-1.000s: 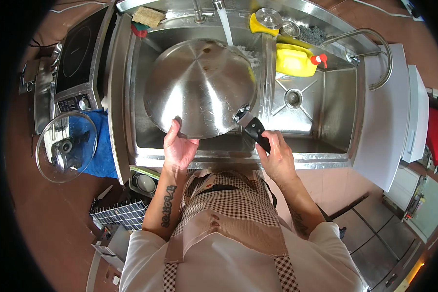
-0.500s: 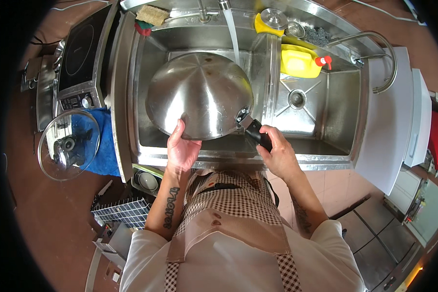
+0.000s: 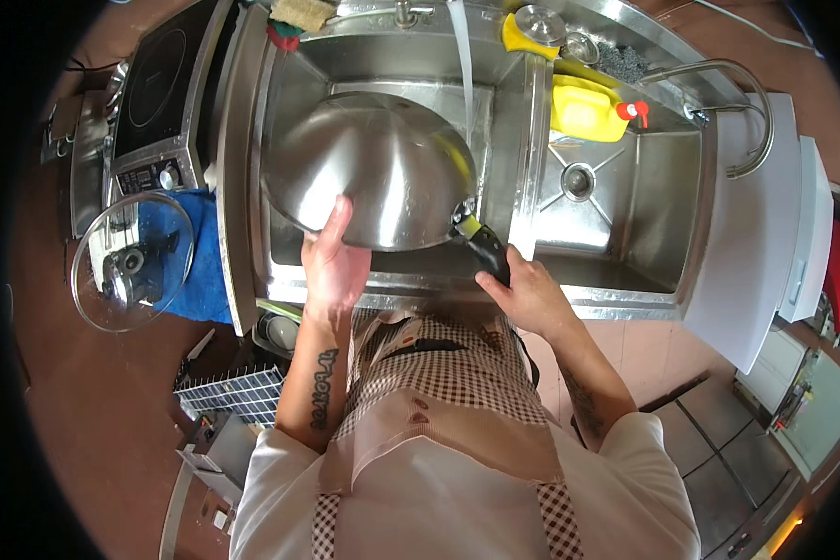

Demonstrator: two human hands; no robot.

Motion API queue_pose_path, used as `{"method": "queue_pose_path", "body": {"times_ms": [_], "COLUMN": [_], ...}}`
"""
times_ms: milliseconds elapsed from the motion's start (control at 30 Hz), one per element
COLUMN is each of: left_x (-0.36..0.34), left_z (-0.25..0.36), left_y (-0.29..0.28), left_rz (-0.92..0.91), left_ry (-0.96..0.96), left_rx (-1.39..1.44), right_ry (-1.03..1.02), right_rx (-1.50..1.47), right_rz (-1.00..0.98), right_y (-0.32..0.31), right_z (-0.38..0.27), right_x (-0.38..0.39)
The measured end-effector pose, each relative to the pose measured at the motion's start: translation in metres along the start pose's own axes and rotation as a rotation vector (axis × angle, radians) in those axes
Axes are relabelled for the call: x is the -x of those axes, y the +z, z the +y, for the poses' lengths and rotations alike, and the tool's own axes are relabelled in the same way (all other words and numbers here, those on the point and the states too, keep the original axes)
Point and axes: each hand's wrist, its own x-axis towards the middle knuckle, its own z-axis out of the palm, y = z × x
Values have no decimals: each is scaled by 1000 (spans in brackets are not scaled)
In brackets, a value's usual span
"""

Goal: Cleaning and then repairing the handle of a pan using a power drill.

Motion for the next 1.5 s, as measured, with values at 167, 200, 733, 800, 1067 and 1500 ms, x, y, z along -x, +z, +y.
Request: {"method": "queue_pose_path", "body": {"times_ms": [167,200,733,800,1067,1500], "left_x": [1,0,19,24,18,27], "left_z": [9,12,17,17,11,6], "left_y": [1,1,7,10,-11,-15], "left_rz": [110,111,3,10,22,27], "left_ry": [83,81,104,103,78,88], "left_rx": [-75,-76,-49,-54,-39,-88], "right_ry": [34,36,-94,-96,-137,-148], "right_rx": [7,6,20,27,88,107], "right_rz": [-47,-48,148,139,212,212], "right_y": [7,8,3,1,4,8], "right_z": [-10,-11,-11,-9,-11,-1], "right_x": [-3,-4,-1,-4,6,3]}}
